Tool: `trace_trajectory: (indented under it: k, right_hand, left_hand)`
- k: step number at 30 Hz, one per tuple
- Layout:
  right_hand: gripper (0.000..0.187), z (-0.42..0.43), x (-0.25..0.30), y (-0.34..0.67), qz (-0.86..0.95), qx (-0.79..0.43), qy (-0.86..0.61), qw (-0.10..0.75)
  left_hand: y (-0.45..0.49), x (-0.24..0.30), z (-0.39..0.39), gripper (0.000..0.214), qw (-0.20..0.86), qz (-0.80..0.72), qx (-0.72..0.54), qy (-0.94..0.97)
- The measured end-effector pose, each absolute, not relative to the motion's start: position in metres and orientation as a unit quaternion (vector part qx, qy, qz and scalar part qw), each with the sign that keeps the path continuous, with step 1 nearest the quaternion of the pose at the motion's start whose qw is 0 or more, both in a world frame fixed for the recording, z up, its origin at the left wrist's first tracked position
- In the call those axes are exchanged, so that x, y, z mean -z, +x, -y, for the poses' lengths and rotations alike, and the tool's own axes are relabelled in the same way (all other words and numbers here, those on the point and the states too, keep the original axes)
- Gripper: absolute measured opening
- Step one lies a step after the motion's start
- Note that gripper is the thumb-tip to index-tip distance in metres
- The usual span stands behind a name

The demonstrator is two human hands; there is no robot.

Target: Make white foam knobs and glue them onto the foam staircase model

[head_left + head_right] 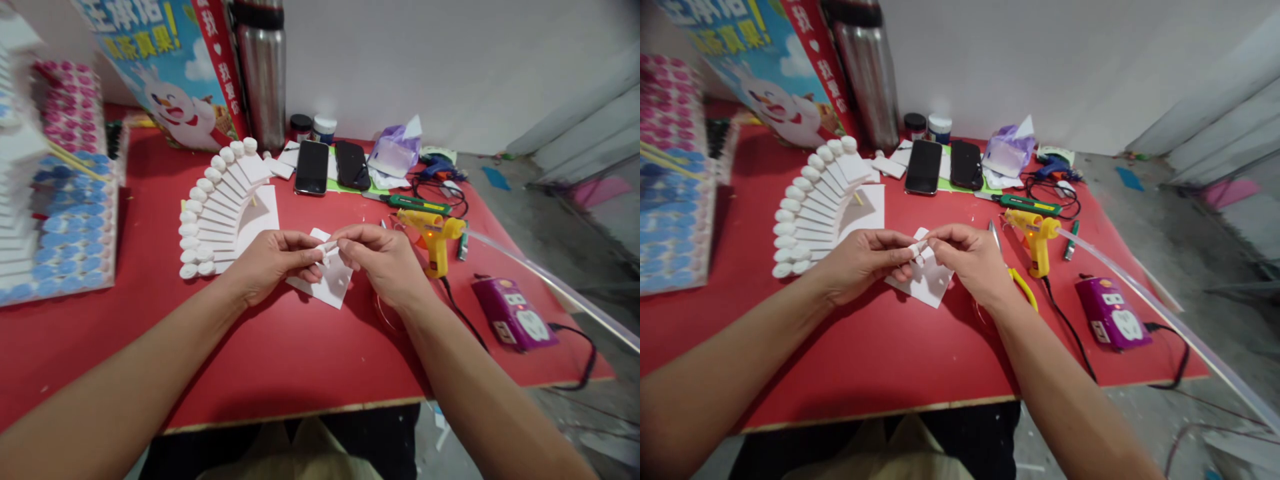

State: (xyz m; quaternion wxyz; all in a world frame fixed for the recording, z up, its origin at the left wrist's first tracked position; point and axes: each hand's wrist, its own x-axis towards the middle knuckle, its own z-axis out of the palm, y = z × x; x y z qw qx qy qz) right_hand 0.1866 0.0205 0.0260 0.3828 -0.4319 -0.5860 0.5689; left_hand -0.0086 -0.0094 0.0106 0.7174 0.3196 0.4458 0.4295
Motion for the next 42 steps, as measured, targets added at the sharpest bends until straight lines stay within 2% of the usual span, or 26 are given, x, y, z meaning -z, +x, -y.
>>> trace_trajectory:
  k: [8,23,42]
  right_hand:
    - [0.008,-0.0177,-0.0319,0.1864,0.631,-0.522,-0.427,0.384]
    - [0.012,-0.0186,-0.0280,0.1874,0.714,-0.441,-0.368,0.401]
    - [0.014,-0.0158,-0.0286,0.1889,0.763,-0.396,-0.333,0.388]
  left_hand:
    - [-0.0086,-0.0062,0.0101,0.026,0.708,-0.441,-0.438,0.337]
    - [-0.0055,-0.0070,0.0118,0.031,0.681,-0.454,-0.444,0.365]
    - [-0.0027,-0.0130,0.0153,0.015,0.522,-0.495,-0.495,0.488]
